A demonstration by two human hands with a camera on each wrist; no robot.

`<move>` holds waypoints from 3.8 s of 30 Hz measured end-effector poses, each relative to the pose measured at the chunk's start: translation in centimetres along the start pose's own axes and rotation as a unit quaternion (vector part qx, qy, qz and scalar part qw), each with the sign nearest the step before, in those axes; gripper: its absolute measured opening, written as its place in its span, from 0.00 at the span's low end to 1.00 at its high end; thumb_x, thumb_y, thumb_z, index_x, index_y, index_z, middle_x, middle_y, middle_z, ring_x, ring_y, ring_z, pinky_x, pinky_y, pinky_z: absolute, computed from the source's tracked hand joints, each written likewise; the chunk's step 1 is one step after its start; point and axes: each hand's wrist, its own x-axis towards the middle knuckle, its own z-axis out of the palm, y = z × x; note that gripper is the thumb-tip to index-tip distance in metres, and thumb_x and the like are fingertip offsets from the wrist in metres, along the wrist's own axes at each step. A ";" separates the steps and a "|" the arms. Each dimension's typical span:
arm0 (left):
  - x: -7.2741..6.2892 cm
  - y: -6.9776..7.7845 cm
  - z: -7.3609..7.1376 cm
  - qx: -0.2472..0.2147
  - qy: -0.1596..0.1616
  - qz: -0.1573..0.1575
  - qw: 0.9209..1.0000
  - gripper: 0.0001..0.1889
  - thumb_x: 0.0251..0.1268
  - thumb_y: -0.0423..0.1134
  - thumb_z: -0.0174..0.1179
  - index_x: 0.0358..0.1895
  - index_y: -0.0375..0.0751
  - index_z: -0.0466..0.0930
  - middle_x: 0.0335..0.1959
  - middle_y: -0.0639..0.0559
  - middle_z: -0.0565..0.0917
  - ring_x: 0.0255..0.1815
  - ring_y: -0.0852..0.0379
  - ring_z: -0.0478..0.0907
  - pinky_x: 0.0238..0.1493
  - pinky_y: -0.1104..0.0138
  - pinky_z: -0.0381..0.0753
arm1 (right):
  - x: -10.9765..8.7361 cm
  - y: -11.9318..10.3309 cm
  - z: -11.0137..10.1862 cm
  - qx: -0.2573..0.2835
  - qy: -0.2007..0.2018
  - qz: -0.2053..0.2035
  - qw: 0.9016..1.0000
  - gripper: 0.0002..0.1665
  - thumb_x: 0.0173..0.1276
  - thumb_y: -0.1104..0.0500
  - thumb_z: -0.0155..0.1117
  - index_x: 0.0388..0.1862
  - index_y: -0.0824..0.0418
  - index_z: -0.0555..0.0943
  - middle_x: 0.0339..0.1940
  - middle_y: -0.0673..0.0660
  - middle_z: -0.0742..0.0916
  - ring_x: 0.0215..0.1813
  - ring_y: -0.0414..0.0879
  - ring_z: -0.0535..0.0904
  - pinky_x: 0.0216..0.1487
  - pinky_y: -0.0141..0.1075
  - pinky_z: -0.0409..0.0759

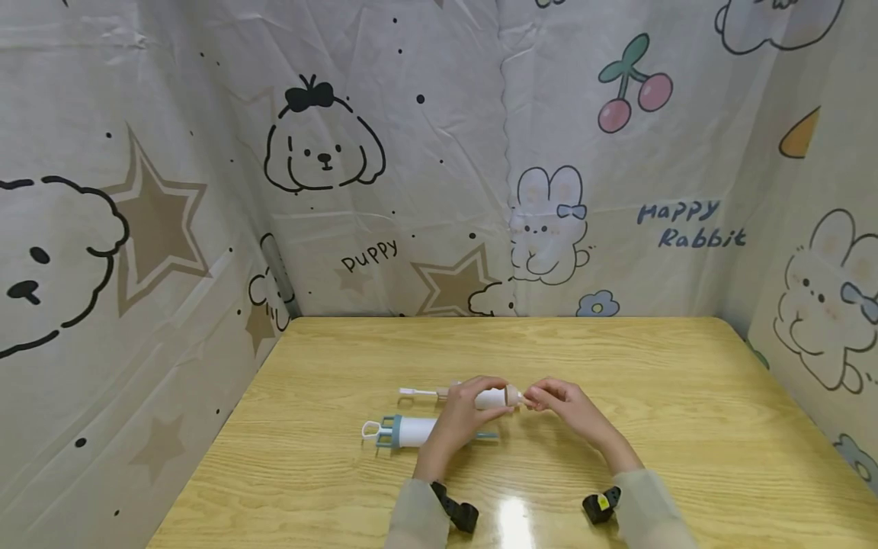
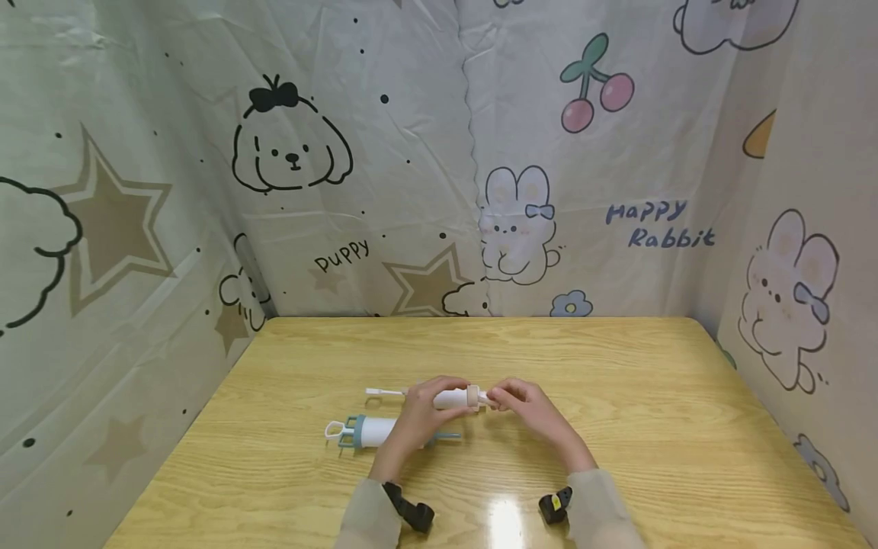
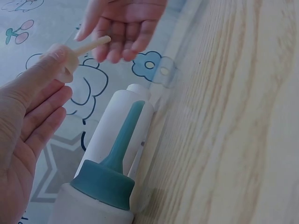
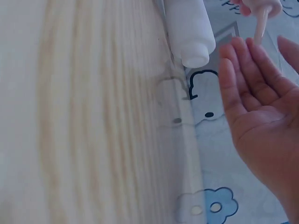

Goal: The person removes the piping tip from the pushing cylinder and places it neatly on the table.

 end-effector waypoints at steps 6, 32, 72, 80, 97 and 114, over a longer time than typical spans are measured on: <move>0.1 0.0 0.0 0.007 0.018 0.011 1.000 0.19 0.56 0.39 0.70 0.52 0.41 0.83 0.48 0.48 0.88 0.51 0.54 0.85 0.55 0.62 0.83 | -0.2 0.3 -0.6 0.030 -0.045 0.031 0.998 0.27 0.79 0.49 0.48 0.51 0.75 0.77 0.46 0.69 0.86 0.45 0.44 0.85 0.53 0.42 0.83; -0.4 0.2 0.3 -0.009 -0.001 0.006 1.000 0.20 0.57 0.43 0.69 0.53 0.43 0.83 0.49 0.50 0.88 0.51 0.56 0.85 0.63 0.52 0.78 | 0.1 -0.5 0.2 0.040 -0.080 0.004 0.996 0.25 0.79 0.51 0.48 0.44 0.76 0.75 0.32 0.51 0.83 0.37 0.41 0.80 0.45 0.41 0.81; -0.5 -0.4 0.7 0.020 0.111 0.077 0.991 0.19 0.51 0.40 0.72 0.47 0.38 0.87 0.42 0.46 0.90 0.34 0.57 0.88 0.39 0.70 0.86 | 0.5 -1.5 2.0 0.048 -0.008 -0.011 0.999 0.20 0.76 0.53 0.56 0.56 0.67 0.76 0.45 0.55 0.84 0.46 0.47 0.83 0.54 0.45 0.82; -0.7 -1.0 0.7 -0.005 0.116 0.056 0.992 0.09 0.58 0.40 0.69 0.41 0.43 0.88 0.30 0.52 0.89 0.26 0.62 0.82 0.30 0.81 0.77 | 0.3 -1.3 1.8 0.040 0.012 -0.004 0.999 0.22 0.73 0.54 0.59 0.57 0.67 0.74 0.52 0.66 0.81 0.50 0.50 0.81 0.55 0.45 0.82; -0.6 -1.5 1.3 -0.034 0.140 0.018 0.989 0.05 0.59 0.38 0.69 0.36 0.42 0.88 0.22 0.50 0.86 0.26 0.58 0.84 0.34 0.61 0.87 | -0.9 -0.6 -0.5 -0.050 0.051 -0.005 0.997 0.21 0.70 0.54 0.63 0.54 0.66 0.75 0.49 0.62 0.83 0.47 0.38 0.78 0.47 0.29 0.81; 0.2 -0.5 2.2 -0.038 0.122 0.000 0.992 0.06 0.61 0.41 0.67 0.39 0.45 0.88 0.26 0.52 0.87 0.31 0.61 0.85 0.47 0.55 0.84 | -3.0 0.5 -3.5 -0.100 0.077 0.014 0.992 0.21 0.71 0.53 0.63 0.55 0.65 0.76 0.48 0.60 0.83 0.45 0.34 0.76 0.47 0.28 0.81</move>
